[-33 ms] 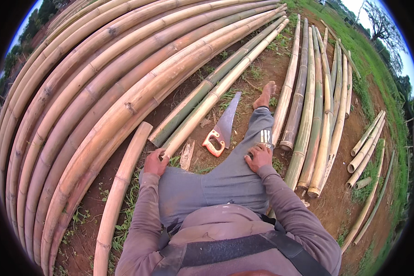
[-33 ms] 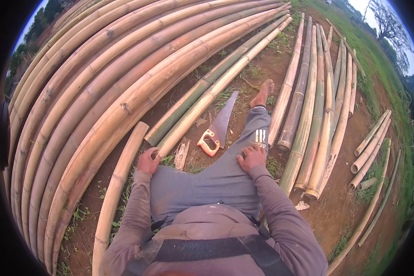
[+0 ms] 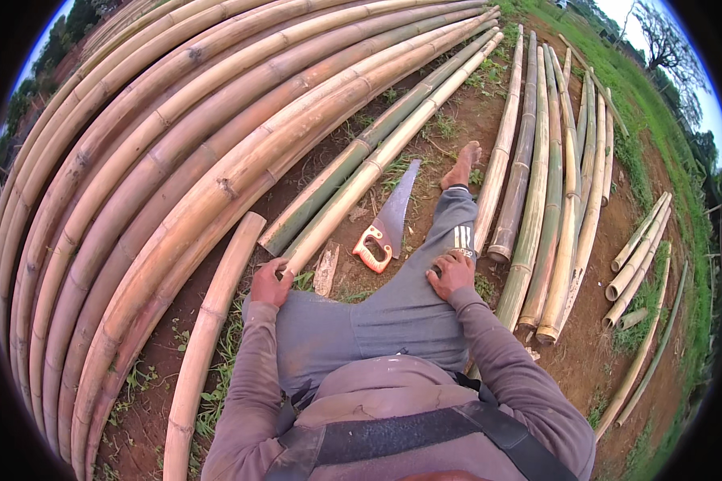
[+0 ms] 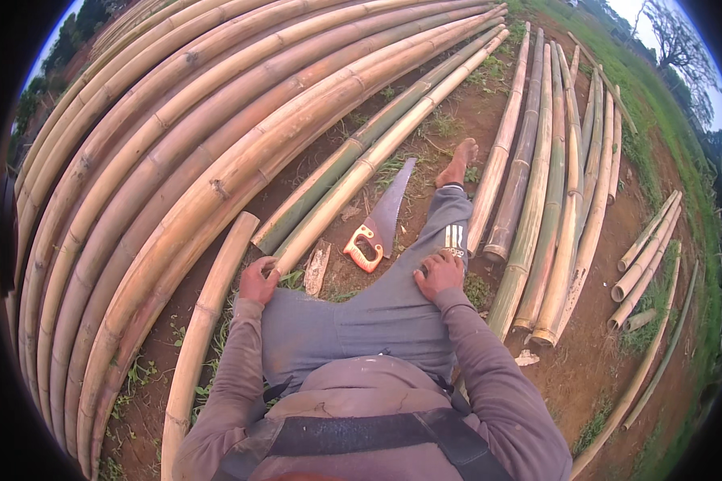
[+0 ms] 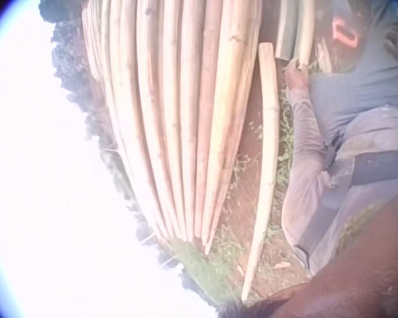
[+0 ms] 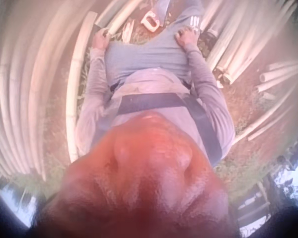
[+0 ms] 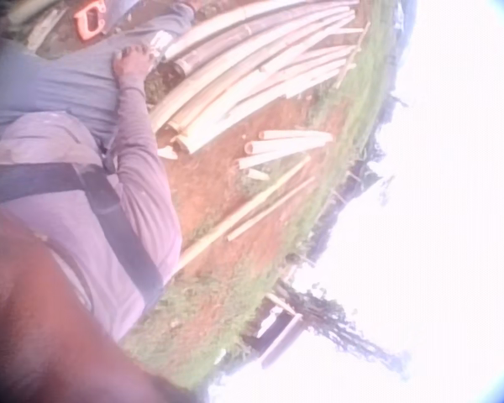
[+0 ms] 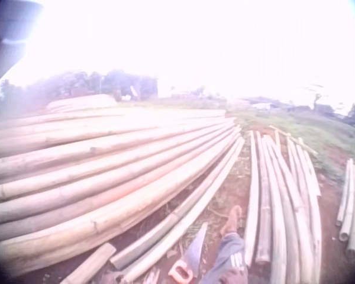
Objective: The person measures bamboo poles with a tape measure and cuts them to length using a hand saw. The person handles each pole individually, measures it, marks the cut point, and then saws through the pole.
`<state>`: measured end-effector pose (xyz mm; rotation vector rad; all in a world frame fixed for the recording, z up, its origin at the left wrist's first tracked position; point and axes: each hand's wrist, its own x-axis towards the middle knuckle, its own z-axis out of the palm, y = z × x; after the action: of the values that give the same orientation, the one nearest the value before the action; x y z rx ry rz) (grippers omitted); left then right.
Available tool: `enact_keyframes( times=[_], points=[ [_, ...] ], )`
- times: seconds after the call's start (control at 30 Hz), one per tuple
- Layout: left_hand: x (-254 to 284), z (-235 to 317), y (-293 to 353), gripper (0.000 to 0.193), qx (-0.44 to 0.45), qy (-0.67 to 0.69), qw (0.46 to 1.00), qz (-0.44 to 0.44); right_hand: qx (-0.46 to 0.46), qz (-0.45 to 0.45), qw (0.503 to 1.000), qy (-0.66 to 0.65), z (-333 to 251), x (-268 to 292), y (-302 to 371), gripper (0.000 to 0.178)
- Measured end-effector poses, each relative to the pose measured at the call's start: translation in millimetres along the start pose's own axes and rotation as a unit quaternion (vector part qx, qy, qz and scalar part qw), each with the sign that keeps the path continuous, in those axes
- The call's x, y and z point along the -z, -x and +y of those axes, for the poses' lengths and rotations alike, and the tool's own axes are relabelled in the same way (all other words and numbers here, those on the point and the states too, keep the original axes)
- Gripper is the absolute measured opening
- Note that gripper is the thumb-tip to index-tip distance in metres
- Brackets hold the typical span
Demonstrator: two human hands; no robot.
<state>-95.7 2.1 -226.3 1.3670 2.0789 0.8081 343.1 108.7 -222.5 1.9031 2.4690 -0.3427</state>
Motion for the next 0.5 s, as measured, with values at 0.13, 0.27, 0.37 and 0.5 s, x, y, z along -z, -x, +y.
enact_keyframes(
  times=[0.13, 0.27, 0.37, 0.5],
  points=[
    [27, -11, -5, 0.049, -0.096, -0.063, 0.962, 0.247, 0.006, -0.01, 1.0, 0.003, -3, 0, 4, 0.042],
    [115, -15, -37, 0.075, -0.056, -0.354, 0.85, 0.385, 0.012, 0.006, 1.0, 0.015, 8, -5, -5, 0.043],
    [179, -38, -53, 0.097, 0.057, -0.488, 0.83, 0.265, 0.007, -0.021, 1.0, 0.023, 1, -2, -8, 0.044],
    [229, -66, -79, 0.096, 0.154, -0.447, 0.878, 0.08, -0.004, -0.042, 0.998, 0.04, -14, 7, -21, 0.045]
  ],
)
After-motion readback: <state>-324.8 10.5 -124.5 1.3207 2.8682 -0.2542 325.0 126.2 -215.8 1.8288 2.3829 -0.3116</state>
